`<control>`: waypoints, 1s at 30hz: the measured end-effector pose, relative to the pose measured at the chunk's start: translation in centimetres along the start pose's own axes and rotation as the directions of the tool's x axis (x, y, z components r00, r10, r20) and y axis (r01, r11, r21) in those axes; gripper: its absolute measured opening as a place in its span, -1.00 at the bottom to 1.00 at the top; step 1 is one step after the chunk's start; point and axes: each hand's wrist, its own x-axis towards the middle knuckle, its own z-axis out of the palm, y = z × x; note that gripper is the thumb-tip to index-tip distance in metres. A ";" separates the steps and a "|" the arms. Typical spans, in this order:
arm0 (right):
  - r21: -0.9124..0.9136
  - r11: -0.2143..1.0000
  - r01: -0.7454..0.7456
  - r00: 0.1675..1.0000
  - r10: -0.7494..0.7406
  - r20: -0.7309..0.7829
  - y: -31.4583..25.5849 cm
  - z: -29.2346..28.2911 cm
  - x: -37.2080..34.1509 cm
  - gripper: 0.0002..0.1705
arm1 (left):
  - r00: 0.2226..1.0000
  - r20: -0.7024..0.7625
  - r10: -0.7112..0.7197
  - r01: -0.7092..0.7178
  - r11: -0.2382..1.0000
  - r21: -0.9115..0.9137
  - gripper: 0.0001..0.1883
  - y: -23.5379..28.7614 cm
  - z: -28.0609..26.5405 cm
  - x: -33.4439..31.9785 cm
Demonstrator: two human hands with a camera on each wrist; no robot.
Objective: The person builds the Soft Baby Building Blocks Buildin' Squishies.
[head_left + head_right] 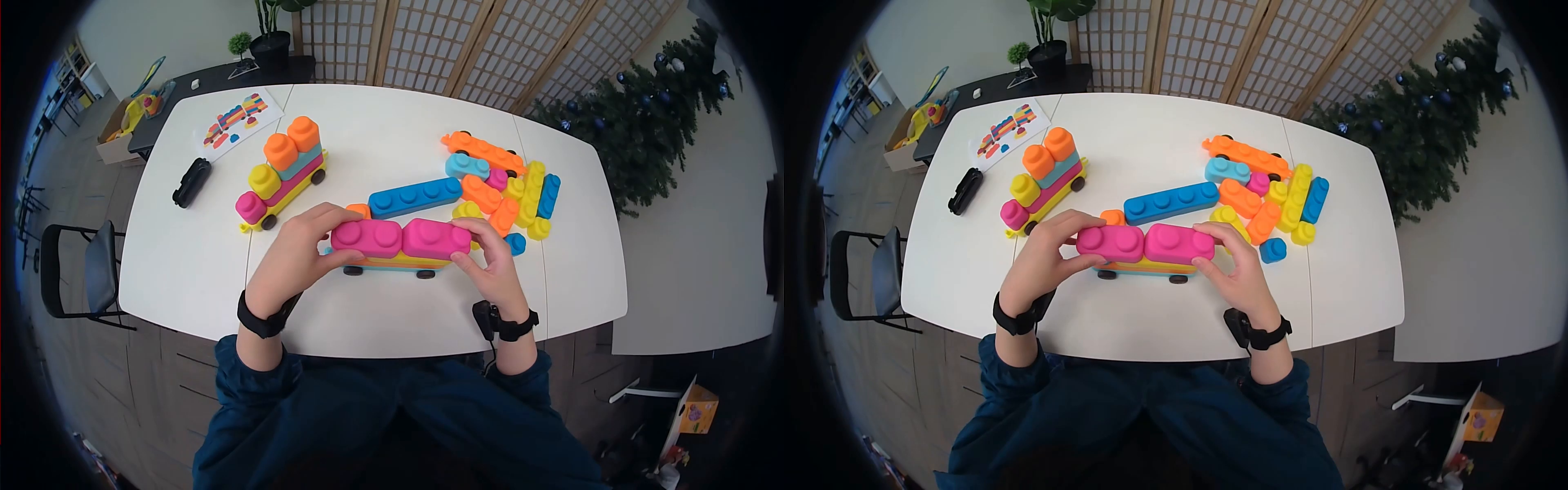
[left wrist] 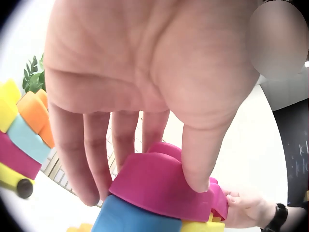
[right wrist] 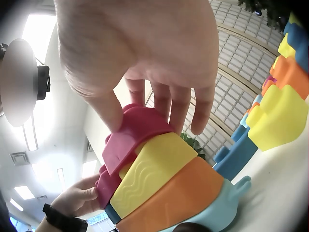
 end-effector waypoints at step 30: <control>-0.109 0.988 0.113 0.992 -0.105 0.075 -0.8 0.6 0.9 -0.51 | 0.994 -0.031 -0.102 0.101 0.994 -0.034 -0.47 -0.4 0.4 -0.6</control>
